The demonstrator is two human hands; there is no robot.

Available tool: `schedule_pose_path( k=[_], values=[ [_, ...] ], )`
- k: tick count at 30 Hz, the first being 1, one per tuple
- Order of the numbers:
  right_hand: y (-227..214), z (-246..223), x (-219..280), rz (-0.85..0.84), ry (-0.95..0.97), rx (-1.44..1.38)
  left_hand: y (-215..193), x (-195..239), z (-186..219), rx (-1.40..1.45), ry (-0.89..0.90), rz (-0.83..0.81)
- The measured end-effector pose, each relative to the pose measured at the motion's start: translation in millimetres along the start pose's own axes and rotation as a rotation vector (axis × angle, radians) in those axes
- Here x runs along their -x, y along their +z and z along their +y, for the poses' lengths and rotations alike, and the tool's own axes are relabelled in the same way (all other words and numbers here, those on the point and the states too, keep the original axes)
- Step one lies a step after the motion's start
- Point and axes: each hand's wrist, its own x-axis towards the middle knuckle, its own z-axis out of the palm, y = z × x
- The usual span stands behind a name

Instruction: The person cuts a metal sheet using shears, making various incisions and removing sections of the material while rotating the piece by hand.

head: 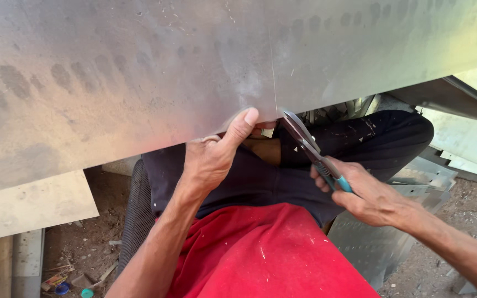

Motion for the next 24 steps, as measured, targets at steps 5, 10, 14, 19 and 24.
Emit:
schedule_pose_path(
  k=[5, 10, 14, 19, 24],
  values=[
    [-18, -8, -1, 0.003, -0.019, 0.224, 3, -1, -9, 0.040, 0.056, -0.005],
    [-28, -14, 0, -0.018, -0.006, 0.309, 4, 0, -11, 0.049, 0.070, 0.012],
    [-34, -15, -2, 0.006, -0.035, 0.329, 4, 1, -7, -0.067, 0.060, 0.049],
    [-40, 1, -9, 0.075, -0.082, 0.339, 3, 3, 1, 0.093, 0.006, 0.094],
    [-59, 40, 5, 0.075, 0.057, 0.208, 37, -5, -13, -0.114, 0.027, 0.105]
  ],
)
